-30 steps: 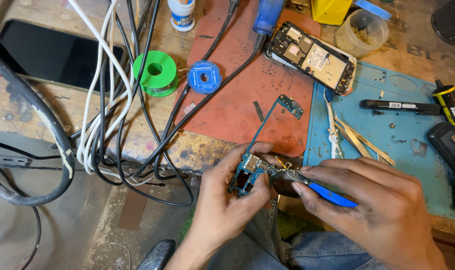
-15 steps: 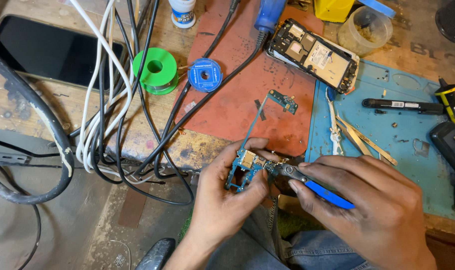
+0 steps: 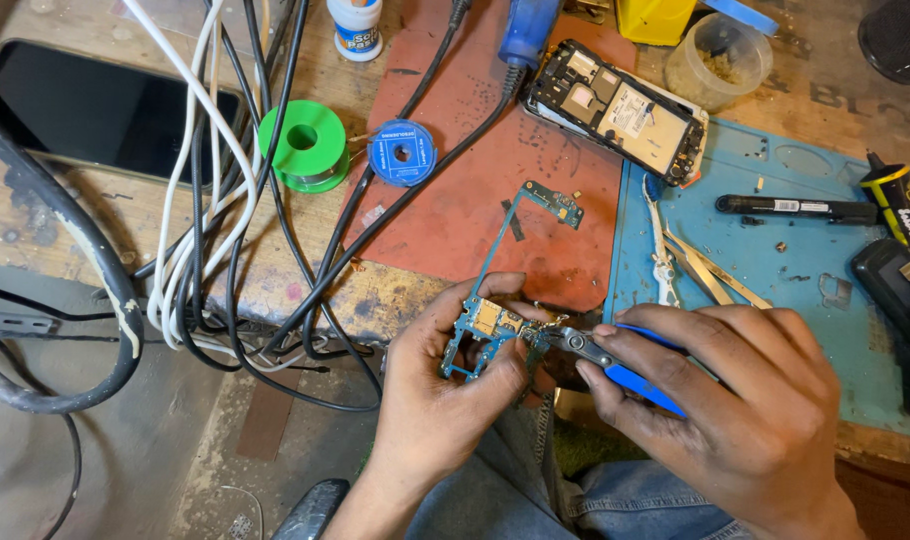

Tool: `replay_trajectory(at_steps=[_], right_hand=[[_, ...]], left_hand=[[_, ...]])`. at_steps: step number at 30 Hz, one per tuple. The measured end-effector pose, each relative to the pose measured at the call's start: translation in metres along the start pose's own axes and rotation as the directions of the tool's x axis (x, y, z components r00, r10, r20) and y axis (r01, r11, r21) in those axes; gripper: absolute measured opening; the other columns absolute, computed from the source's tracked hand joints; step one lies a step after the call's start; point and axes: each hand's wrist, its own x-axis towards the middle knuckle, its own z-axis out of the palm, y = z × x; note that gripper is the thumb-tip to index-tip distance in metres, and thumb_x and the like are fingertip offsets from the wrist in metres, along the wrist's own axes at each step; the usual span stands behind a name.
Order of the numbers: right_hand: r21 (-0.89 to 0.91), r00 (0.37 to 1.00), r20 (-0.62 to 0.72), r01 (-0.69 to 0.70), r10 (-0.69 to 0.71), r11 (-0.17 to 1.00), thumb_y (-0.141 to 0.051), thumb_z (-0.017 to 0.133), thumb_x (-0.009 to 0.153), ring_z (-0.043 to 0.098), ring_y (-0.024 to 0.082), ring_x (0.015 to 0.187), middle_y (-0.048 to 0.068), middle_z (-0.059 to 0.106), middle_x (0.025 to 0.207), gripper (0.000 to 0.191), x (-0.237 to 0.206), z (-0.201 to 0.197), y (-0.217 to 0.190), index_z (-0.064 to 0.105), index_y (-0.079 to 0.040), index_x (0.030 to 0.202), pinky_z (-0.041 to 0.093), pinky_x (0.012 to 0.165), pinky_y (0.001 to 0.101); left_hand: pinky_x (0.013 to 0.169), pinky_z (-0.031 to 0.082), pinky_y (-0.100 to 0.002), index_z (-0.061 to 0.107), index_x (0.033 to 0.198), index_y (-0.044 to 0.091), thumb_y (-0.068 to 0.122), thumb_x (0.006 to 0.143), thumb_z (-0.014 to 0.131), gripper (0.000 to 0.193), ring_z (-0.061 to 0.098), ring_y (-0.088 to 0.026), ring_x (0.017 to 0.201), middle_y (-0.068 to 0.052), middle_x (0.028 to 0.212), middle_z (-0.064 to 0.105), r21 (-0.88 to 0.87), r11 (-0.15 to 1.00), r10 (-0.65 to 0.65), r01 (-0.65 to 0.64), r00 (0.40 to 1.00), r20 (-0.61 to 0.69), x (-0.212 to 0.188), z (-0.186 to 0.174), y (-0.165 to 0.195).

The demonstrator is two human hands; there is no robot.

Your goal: The person uses tweezers to remove small components from a blue circuit board, then brushes the board with a toothbrush. They use wire cutters to trim excess material from the board. The work is performed on a cluttered workbench with tools and a disassembled phone nearby.

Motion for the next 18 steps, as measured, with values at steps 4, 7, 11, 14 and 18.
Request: replay_trajectory(at_steps=[4, 7, 11, 14, 18], right_hand=[[-0.005, 1.0, -0.008, 0.007, -0.007, 1.0, -0.023, 0.09, 0.073, 0.065, 0.021, 0.079, 0.002, 0.073, 0.097, 0.031, 0.0011, -0.0006, 0.0004, 0.077, -0.012, 0.098, 0.042, 0.07, 0.0352], [-0.019, 1.0, -0.004, -0.003, 0.002, 1.0, -0.023, 0.091, 0.074, 0.064, 0.02, 0.078, 0.002, 0.073, 0.097, 0.03, 0.0017, -0.0018, 0.0013, 0.077, -0.012, 0.098, 0.041, 0.07, 0.0344], [0.018, 1.0, 0.0, 0.006, -0.006, 1.0, -0.023, 0.09, 0.073, 0.065, 0.02, 0.079, 0.001, 0.073, 0.098, 0.03, 0.0021, -0.0015, 0.0026, 0.076, -0.013, 0.098, 0.042, 0.071, 0.034], [0.004, 1.0, -0.003, 0.031, -0.031, 0.999, -0.023, 0.09, 0.074, 0.066, 0.02, 0.081, 0.0, 0.074, 0.099, 0.03, 0.0018, -0.0028, 0.0036, 0.076, -0.013, 0.099, 0.041, 0.072, 0.0338], [-0.066, 0.995, 0.008, 0.103, -0.102, 0.993, -0.022, 0.09, 0.076, 0.067, 0.02, 0.082, 0.0, 0.074, 0.101, 0.028, 0.0025, -0.0069, 0.0054, 0.076, -0.014, 0.099, 0.041, 0.074, 0.0344]], left_hand=[[0.081, 0.056, -0.023, 0.058, 0.139, -0.004, -0.004, 0.089, 0.065, 0.05, 0.066, -0.007, 0.091, -0.006, 0.112, 0.076, 0.014, 1.0, -0.012, 0.012, 1.0, 0.003, -0.0005, -0.0002, 0.0028], [0.077, 0.059, -0.025, 0.055, 0.139, -0.004, -0.004, 0.089, 0.063, 0.05, 0.069, -0.01, 0.088, -0.008, 0.111, 0.075, -0.028, 0.999, -0.045, 0.045, 0.999, 0.001, 0.0002, 0.0011, 0.0038], [0.073, 0.062, -0.026, 0.047, 0.134, -0.002, -0.007, 0.086, 0.067, 0.052, 0.071, -0.012, 0.091, -0.011, 0.112, 0.072, -0.057, 0.998, 0.022, -0.024, 0.999, -0.025, -0.0004, 0.0026, 0.0033], [0.073, 0.063, -0.026, 0.048, 0.13, -0.005, -0.007, 0.089, 0.068, 0.046, 0.07, -0.012, 0.096, -0.013, 0.113, 0.072, -0.066, 0.998, 0.009, -0.01, 1.0, -0.026, -0.0013, 0.0024, 0.0022], [0.057, 0.058, -0.024, 0.051, 0.133, -0.005, -0.005, 0.09, 0.068, 0.046, 0.07, -0.011, 0.075, -0.012, 0.103, 0.07, -0.155, 0.986, -0.066, 0.065, 0.998, -0.004, -0.0004, 0.0013, 0.002]])
